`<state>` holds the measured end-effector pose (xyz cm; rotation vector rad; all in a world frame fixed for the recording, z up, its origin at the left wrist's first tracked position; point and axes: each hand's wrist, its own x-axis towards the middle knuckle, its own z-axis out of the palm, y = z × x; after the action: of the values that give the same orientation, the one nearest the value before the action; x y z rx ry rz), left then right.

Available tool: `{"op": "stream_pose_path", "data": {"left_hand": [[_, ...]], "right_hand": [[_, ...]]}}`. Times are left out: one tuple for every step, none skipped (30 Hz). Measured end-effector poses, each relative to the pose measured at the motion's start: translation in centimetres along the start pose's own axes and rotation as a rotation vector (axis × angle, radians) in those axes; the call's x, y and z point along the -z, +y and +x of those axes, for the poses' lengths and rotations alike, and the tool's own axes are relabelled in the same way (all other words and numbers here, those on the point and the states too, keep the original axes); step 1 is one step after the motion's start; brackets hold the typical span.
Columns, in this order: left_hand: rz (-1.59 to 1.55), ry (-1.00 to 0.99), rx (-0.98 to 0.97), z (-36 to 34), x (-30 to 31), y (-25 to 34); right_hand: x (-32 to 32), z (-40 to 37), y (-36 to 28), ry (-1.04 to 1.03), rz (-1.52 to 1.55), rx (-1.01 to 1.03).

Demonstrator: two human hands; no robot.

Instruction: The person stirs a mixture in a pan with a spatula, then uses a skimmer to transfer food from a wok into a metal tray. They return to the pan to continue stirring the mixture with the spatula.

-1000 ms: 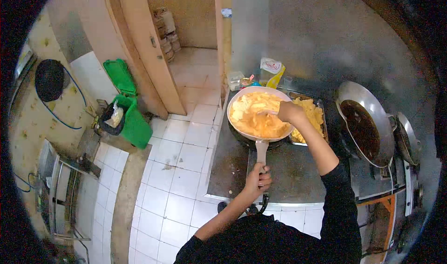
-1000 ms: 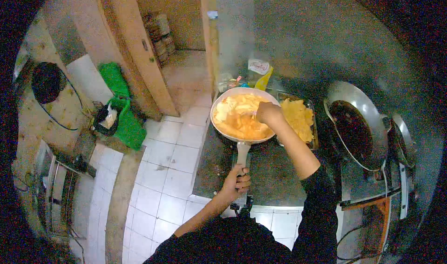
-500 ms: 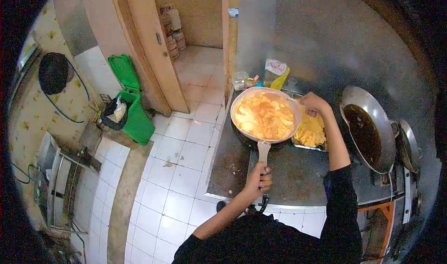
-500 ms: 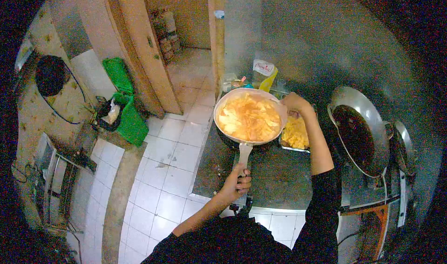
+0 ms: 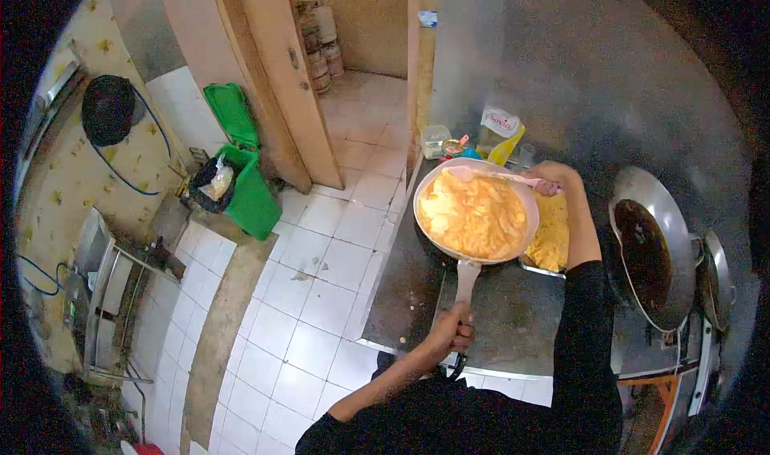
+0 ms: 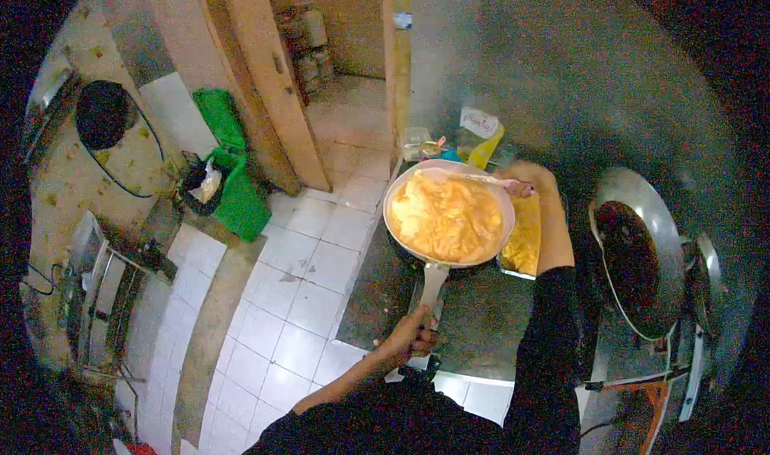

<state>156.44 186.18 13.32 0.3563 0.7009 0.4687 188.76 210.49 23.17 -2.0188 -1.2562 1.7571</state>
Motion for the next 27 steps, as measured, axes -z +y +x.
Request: {"op": "stream_pose_path", "data": {"left_hand": [[0.015, 0.003, 0.02, 0.3, 0.3, -0.1], [0.03, 0.007, 0.04, 0.4, 0.3, 0.1], [0.048, 0.072, 0.053, 0.3, 0.0, 0.3], [0.044, 0.08, 0.047, 0.4, -0.1, 0.4], [0.035, 0.063, 0.047, 0.4, 0.0, 0.2], [0.024, 0.048, 0.046, 0.4, 0.3, 0.1], [0.023, -0.02, 0.09, 0.6, 0.6, 0.2], [0.02, -0.012, 0.081, 0.8, 0.9, 0.0], [0.01, -0.014, 0.089, 1.0, 1.0, -0.1], [0.001, -0.018, 0.101, 1.1, 1.1, -0.1], [0.016, 0.001, 0.092, 0.9, 1.0, -0.1], [0.015, 0.0, 0.094, 0.9, 1.0, 0.0], [0.041, 0.03, 0.075, 0.9, 0.9, 0.0], [0.067, 0.057, 0.06, 0.9, 0.7, -0.2], [0.07, 0.046, 0.073, 0.9, 0.4, -0.1], [0.099, 0.104, 0.065, 0.8, 0.2, 0.1], [0.128, 0.162, 0.059, 0.6, 0.0, 0.1], [0.134, 0.148, 0.074, 0.8, 0.2, -0.2], [0.09, 0.111, 0.056, 1.2, 0.7, -0.4], [0.046, 0.073, 0.037, 1.3, 0.9, -0.4], [0.045, 0.002, 0.043, 0.2, 0.3, 0.4], [0.047, -0.011, 0.059, 0.2, 0.0, 0.5], [0.054, 0.06, 0.059, 0.2, -0.3, 0.5], [0.065, 0.131, 0.058, 0.2, -0.4, 0.4], [0.074, 0.088, 0.008, 0.1, -0.2, 0.2], [0.081, 0.077, 0.017, 0.0, -0.3, 0.0], [0.055, 0.096, 0.002, -0.1, -0.4, -0.1]], "right_hand": [[0.5, 0.5, -1.1, -0.095, -0.052, -0.011], [1.1, 1.5, -2.0, -0.104, -0.057, -0.007], [1.6, 2.7, -3.0, -0.265, 0.0, -0.102], [2.2, 4.1, -4.0, -0.423, 0.055, -0.198], [2.4, 5.6, -5.1, -0.506, 0.011, -0.255], [2.5, 7.0, -6.0, -0.513, 0.002, -0.249], [2.3, 8.0, -7.3, -0.545, -0.146, -0.237], [2.0, 8.9, -8.3, -0.577, -0.292, -0.226], [2.0, 9.7, -9.6, -0.583, -0.302, -0.222], [1.7, 10.3, -10.9, -0.626, -0.411, -0.28], [1.0, 10.2, -11.6, -0.646, -0.464, -0.313], [0.2, 10.1, -12.3, -0.667, -0.516, -0.344], [-1.2, 8.6, -13.2, -0.539, -0.655, -0.31], [-1.8, 8.0, -13.7, -0.535, -0.708, -0.308], [-2.5, 7.2, -14.1, -0.532, -0.761, -0.306], [-3.0, 6.8, -14.6, -0.528, -0.813, -0.304], [-3.3, 5.3, -14.8, -0.657, -0.83, -0.303], [-3.5, 3.5, -14.8, -0.784, -0.842, -0.299], [-3.9, 1.1, -14.2, -0.548, -0.932, -0.233], [-4.2, -1.2, -13.6, -0.54, -0.918, -0.246], [-4.3, -3.3, -12.9, -0.385, -0.977, -0.174], [-4.5, -5.3, -12.3, -0.232, -1.033, -0.104], [-4.7, -7.2, -11.9, -0.249, -0.993, -0.113], [-4.8, -9.6, -11.2, -0.241, -0.982, -0.127], [-5.2, -12.2, -10.5, -0.138, -0.967, -0.134], [-5.5, -14.1, -9.6, -0.036, -0.951, -0.142], [-5.2, -15.2, -8.5, -0.115, -0.906, -0.094]]}}
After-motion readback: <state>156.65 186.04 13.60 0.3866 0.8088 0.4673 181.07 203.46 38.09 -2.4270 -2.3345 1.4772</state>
